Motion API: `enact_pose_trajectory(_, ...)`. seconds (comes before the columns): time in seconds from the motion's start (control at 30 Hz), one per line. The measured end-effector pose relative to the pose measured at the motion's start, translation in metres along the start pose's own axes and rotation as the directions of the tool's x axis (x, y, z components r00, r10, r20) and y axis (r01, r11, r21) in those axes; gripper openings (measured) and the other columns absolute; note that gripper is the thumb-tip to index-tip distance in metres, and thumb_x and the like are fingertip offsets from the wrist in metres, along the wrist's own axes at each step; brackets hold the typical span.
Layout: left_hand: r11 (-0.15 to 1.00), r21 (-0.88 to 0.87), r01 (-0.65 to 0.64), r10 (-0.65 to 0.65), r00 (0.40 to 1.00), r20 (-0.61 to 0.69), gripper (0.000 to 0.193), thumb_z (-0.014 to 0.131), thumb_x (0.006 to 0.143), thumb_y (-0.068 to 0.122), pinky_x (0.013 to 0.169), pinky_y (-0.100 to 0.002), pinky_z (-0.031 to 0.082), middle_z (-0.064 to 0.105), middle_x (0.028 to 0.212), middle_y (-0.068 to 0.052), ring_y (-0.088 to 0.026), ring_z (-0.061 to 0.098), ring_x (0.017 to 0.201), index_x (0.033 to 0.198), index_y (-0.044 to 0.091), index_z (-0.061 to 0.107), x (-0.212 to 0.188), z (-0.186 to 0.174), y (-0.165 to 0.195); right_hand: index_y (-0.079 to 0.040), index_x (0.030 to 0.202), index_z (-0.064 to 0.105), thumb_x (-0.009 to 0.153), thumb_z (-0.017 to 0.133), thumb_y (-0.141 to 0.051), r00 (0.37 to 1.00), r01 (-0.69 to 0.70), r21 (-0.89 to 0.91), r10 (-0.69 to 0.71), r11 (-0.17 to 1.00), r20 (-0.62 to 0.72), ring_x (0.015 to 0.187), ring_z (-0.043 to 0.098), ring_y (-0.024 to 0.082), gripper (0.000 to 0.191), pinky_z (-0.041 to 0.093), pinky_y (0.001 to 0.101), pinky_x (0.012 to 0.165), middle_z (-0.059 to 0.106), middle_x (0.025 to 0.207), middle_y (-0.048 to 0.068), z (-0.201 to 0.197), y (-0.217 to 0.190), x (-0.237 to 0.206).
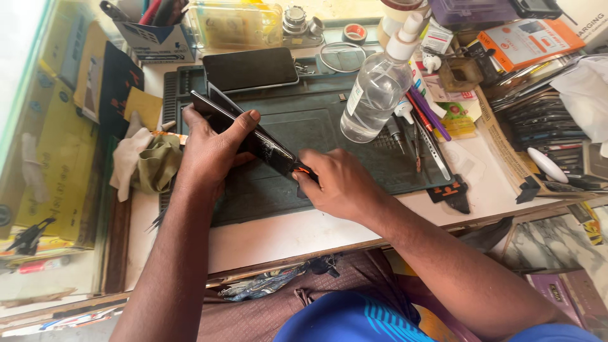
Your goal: The person removes the SIM tray from a smartphone, then uses a prying tool to separate the back cover from the chassis. They spray liquid along the seam and continue prying until the back cover is fully detached, exposing the internal components.
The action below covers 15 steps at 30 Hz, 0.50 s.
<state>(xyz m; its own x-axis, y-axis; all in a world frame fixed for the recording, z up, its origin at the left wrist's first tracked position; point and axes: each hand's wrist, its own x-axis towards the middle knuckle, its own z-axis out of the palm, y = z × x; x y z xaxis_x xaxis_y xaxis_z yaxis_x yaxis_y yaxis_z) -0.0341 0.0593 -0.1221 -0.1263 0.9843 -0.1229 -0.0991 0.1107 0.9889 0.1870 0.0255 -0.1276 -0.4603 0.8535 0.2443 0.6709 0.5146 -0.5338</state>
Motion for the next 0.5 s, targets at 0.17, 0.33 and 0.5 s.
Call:
enact_pose_trajectory(0.17, 0.977, -0.198, 0.074, -0.063, 0.996, 0.062, 0.066, 0.075, 0.084, 0.036, 0.069, -0.039, 0.065, 0.058, 0.108, -0.013, -0.019, 0.068, 0.079, 0.130, 0.015, 0.032, 0.004, -0.002, -0.004, -0.001, 0.091, 0.063, 0.092, 0.076, -0.010, 0.906, 0.283, -0.027, -0.277, 0.959, -0.319, 0.065, 0.070, 0.030, 0.016, 0.052, 0.0413, 0.053, 0.068, 0.079, 0.015, -0.004, -0.013, -0.018)
enact_pose_trajectory(0.33, 0.974, -0.221, 0.051, -0.028, 0.994, 0.106, 0.068, 0.075, 0.085, 0.034, 0.066, -0.039, 0.063, 0.057, 0.108, -0.009, -0.019, 0.065, 0.075, 0.132, 0.015, 0.031, 0.004, 0.000, -0.009, -0.002, 0.090, 0.064, 0.093, 0.075, -0.006, 0.896, 0.269, -0.090, -0.283, 0.959, -0.343, 0.063, 0.069, 0.029, 0.013, 0.051, 0.0401, 0.053, 0.067, 0.077, 0.012, -0.003, -0.021, -0.025)
enact_pose_trajectory(0.5, 0.989, -0.140, 0.048, -0.032, 0.993, 0.113, 0.067, 0.077, 0.084, 0.030, 0.067, -0.040, 0.064, 0.058, 0.101, -0.011, -0.020, 0.065, 0.074, 0.132, 0.018, 0.031, 0.004, -0.001, -0.010, -0.003, 0.081, 0.063, 0.090, 0.078, -0.008, 0.940, 0.186, -0.105, -0.208, 0.977, -0.270, 0.060, 0.067, 0.029, 0.018, 0.050, 0.0424, 0.051, 0.065, 0.071, 0.011, -0.003, -0.021, -0.025)
